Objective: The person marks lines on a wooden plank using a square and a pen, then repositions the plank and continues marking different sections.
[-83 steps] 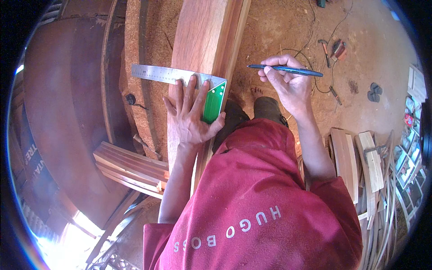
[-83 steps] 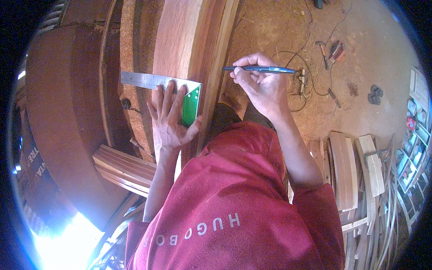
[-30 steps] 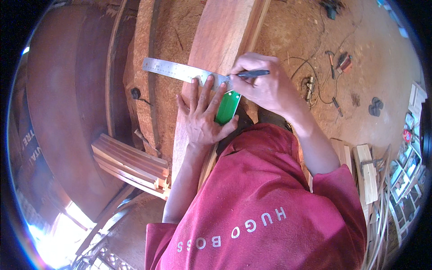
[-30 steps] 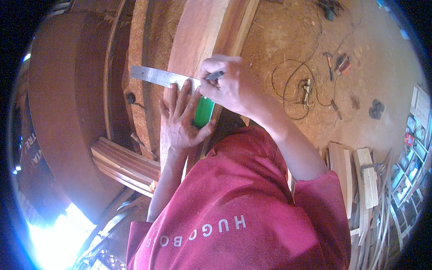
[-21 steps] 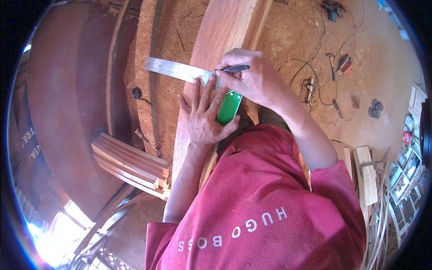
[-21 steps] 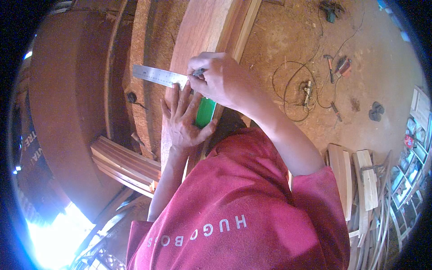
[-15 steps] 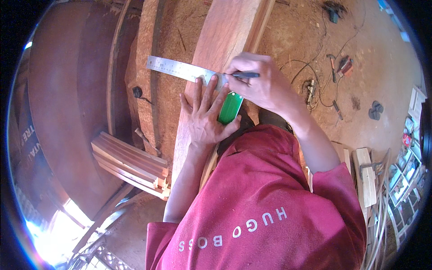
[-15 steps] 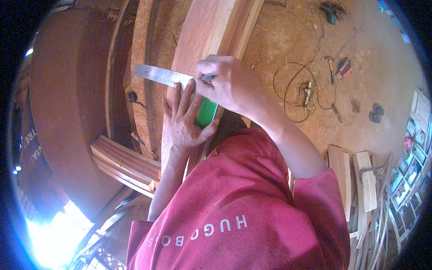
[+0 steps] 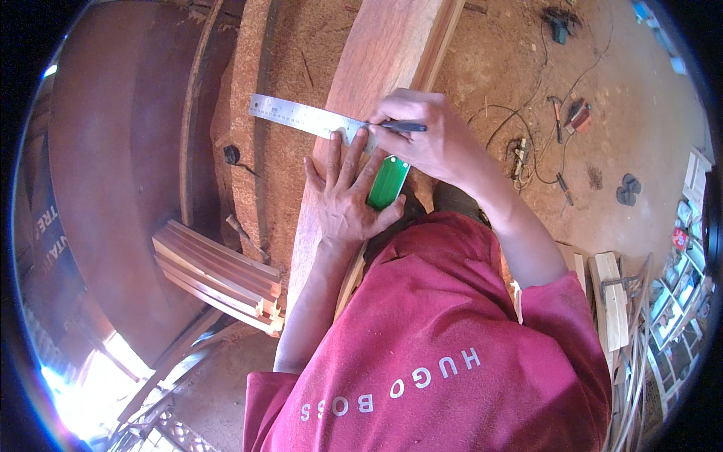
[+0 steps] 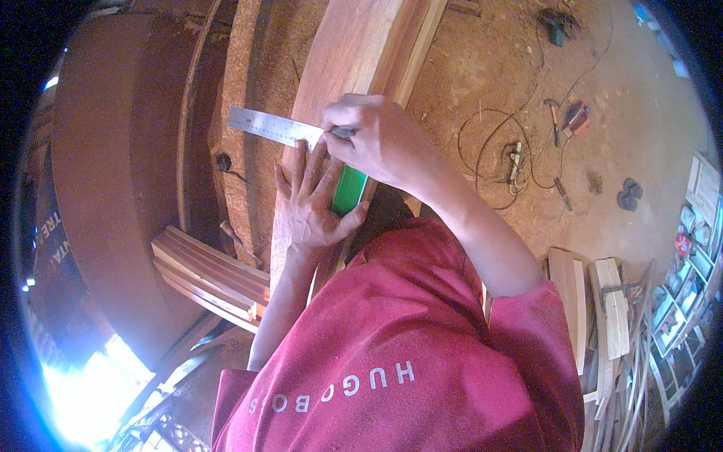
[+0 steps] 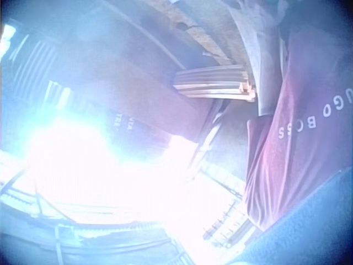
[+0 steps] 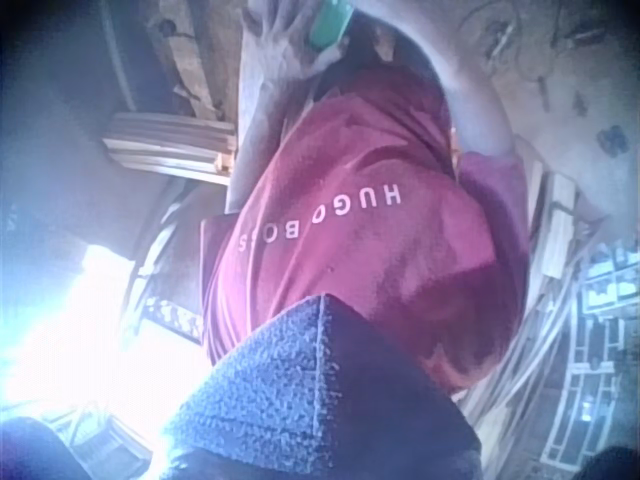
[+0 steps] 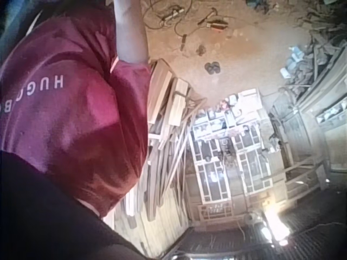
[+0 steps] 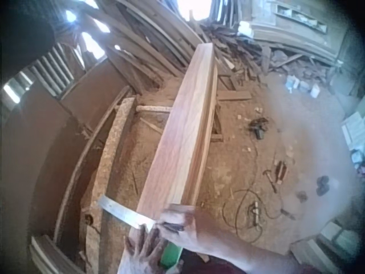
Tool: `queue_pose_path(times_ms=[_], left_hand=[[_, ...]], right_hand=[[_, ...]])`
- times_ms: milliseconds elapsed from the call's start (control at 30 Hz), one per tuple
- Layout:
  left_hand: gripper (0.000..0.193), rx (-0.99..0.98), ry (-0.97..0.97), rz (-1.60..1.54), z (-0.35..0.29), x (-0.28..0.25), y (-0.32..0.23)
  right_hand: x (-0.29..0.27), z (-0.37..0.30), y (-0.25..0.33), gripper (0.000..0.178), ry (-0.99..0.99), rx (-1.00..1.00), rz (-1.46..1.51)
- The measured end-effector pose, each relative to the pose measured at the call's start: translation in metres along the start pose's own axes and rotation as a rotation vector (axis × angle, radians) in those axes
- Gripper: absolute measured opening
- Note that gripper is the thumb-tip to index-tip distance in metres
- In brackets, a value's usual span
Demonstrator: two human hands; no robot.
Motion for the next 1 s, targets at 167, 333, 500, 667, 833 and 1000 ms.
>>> queue_pose_path(times_ms=[167,333,500,667,833,1000], left_hand=[[0.086,0.034,0.031,0.114,-0.001,-0.005,-0.003],[0.083,0.028,0.036,0.116,0.001,-0.012,-0.007],[0.082,-0.017,0.123,0.109,-0.017,-0.008,-0.001],[0.081,0.014,0.047,0.13,-0.012,-0.013,-0.004],[0.081,0.016,0.086,0.12,0.005,-0.014,-0.008],[0.08,0.014,0.078,0.093,0.01,-0.009,-0.008]], right_hand=[[-0.031,-0.029,0.025,0.011,0.033,0.095,-0.145],[-0.071,-0.058,0.017,0.007,-0.147,0.257,-0.082],[-0.087,-0.078,0.005,0.009,-0.292,0.28,-0.012],[-0.088,-0.083,-0.002,0.013,-0.34,0.257,-0.003],[-0.091,-0.079,-0.001,0.014,-0.347,0.229,0.016],[-0.093,-0.08,-0.003,0.014,-0.357,0.223,0.013]])
Point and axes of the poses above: each hand's wrist, its own z-axis towards the middle knuckle, its own x-axis out of the palm, y = z × x, the point moved 8 cm from there along z, towards the middle knuckle, and after that the axes turned 15 degrees about z, right-handed, at the moved point
